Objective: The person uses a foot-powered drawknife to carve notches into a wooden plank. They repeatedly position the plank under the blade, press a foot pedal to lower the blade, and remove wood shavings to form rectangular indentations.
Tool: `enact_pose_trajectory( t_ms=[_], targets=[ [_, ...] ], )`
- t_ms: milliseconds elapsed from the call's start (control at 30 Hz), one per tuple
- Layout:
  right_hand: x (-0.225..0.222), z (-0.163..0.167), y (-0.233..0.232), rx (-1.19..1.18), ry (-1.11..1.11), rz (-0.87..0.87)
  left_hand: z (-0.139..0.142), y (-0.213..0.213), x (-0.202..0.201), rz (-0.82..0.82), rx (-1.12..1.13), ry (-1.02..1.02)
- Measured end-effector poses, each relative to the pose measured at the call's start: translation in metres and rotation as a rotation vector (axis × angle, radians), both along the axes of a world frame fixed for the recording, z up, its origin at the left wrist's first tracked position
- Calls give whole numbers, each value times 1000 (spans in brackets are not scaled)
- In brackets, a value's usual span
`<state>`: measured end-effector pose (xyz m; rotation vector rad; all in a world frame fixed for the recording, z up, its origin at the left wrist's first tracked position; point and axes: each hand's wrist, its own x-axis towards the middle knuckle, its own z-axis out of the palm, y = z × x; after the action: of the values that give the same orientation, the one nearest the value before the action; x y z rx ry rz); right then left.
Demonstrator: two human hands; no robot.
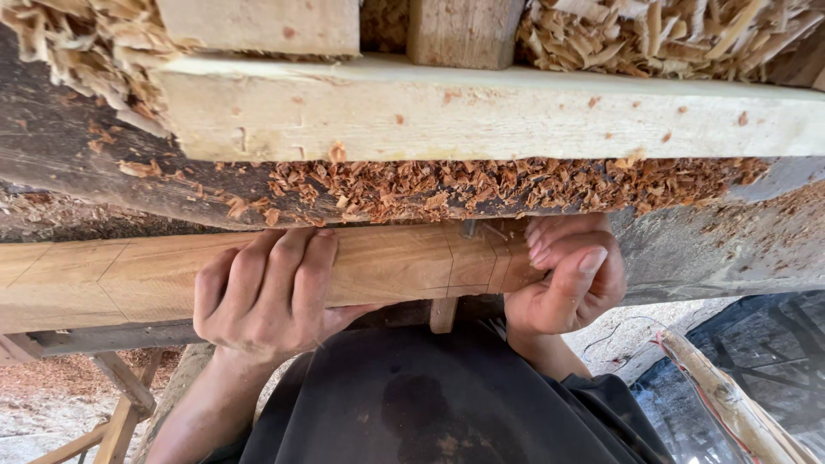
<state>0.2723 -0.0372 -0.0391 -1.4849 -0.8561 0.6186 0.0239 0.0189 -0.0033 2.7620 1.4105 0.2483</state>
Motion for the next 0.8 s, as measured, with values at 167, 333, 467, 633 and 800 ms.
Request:
enact_pose_trajectory(
  t_ms=[167,333,467,633,800],
  targets=[
    [10,-6,6,12,-48,30,0,5,6,38,29,-25],
    [13,-15,-1,90,-59,83,17,7,12,40,-27,-14],
    [2,-6,-21,79,-19,96,21,7,10,-4,-17,-37],
    [-4,2,-18,-9,89,69,13,-4,0,11,0,-6],
    [-6,2,-5,26,90,92,13,-10,-5,35,-42,-3]
  ],
)
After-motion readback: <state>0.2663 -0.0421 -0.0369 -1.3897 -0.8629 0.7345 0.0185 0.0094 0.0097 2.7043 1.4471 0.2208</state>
